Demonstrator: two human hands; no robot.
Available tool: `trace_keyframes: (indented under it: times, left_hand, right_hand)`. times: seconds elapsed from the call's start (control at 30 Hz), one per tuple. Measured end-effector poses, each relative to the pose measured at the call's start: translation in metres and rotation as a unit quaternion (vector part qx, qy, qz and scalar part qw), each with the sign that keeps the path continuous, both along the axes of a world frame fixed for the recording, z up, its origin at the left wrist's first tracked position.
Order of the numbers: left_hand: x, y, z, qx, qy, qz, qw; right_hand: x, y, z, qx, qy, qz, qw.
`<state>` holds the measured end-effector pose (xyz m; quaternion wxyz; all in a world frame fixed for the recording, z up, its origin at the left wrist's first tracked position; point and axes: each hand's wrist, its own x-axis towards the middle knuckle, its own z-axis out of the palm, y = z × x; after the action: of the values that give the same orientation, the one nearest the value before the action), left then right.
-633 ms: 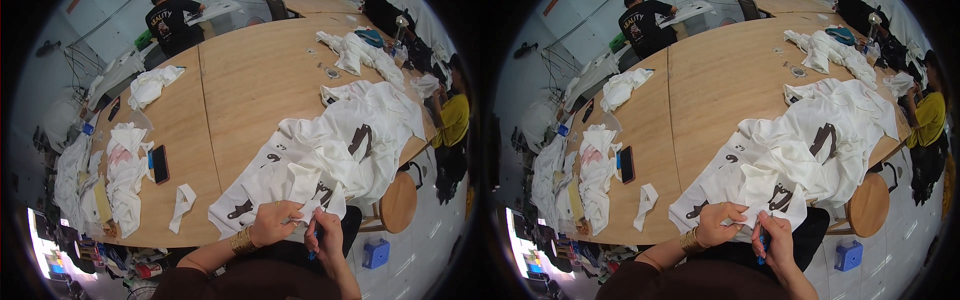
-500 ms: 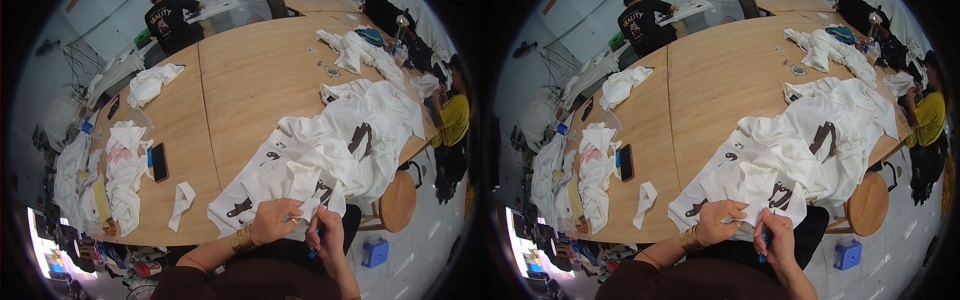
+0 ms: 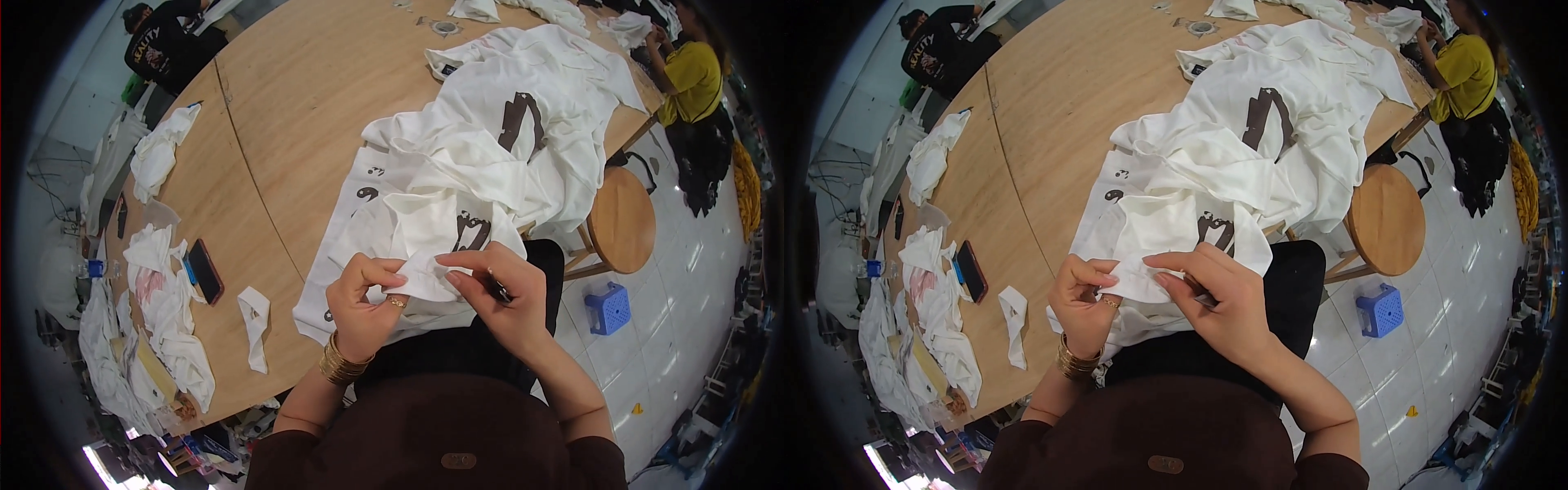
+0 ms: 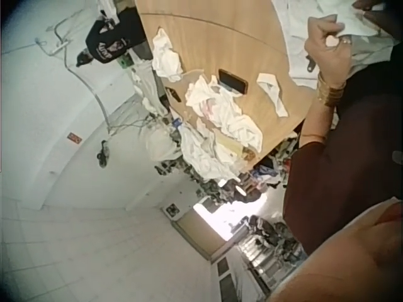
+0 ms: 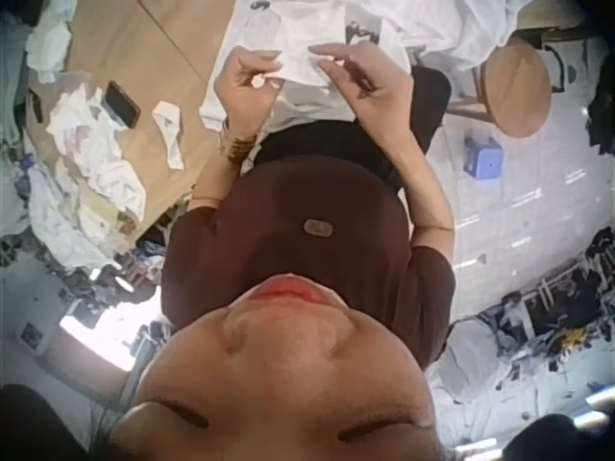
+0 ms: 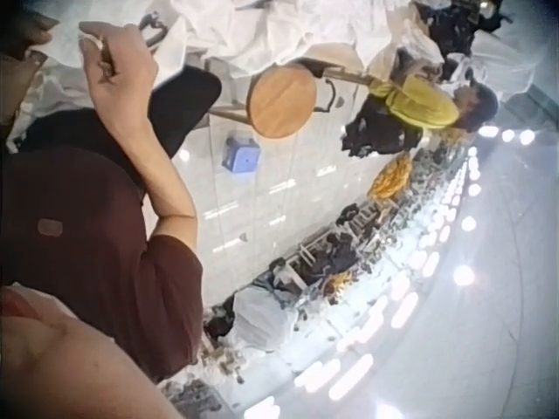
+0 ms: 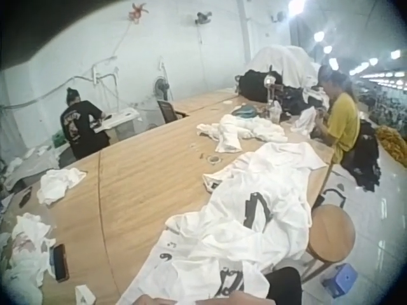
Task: Trimming excess threads from printed t-shirts using small cutters.
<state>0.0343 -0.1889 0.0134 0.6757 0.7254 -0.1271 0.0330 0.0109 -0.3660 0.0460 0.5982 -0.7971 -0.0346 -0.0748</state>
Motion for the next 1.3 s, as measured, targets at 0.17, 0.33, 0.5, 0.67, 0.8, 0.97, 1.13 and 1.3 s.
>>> trace_keyframes:
  times: [0.17,0.33,0.5,0.67,0.8,0.97,1.13,1.3]
  left_hand:
    - [-0.004,-0.001,0.008,-0.036,0.031,0.003,0.999]
    - [0.002,0.005,0.009,-0.035,0.011,-0.041,0.998]
    - [0.005,0.003,0.003,-0.122,0.059,-0.046,0.99]
    - [-0.002,-0.005,0.009,-0.047,0.021,0.092,0.994]
    - [-0.017,0.024,0.008,-0.121,0.233,-0.269,0.927]
    - [-0.03,-0.005,-0.018,-0.432,0.509,-0.29,0.686]
    - [-0.007,-0.015,-0.001,-0.386,0.453,-0.153,0.789]
    - [-0.008,-0.016,0.004,-0.28,0.316,-0.052,0.905]
  right_hand:
    - [-0.002,0.002,0.011,-0.005,0.054,0.014,0.998]
    - [-0.007,-0.006,0.026,-0.02,0.075,0.065,0.995]
    - [-0.008,0.008,0.006,-0.109,-0.01,0.058,0.992]
    - [0.001,0.004,-0.011,-0.213,-0.158,-0.034,0.964]
    - [0.002,0.001,-0.014,-0.23,-0.186,-0.028,0.955]
    - [-0.005,0.0,-0.009,-0.209,-0.198,-0.011,0.958]
    - [-0.017,-0.015,-0.013,-0.273,-0.198,0.047,0.94]
    - [-0.022,-0.04,0.01,-0.186,0.091,0.112,0.972]
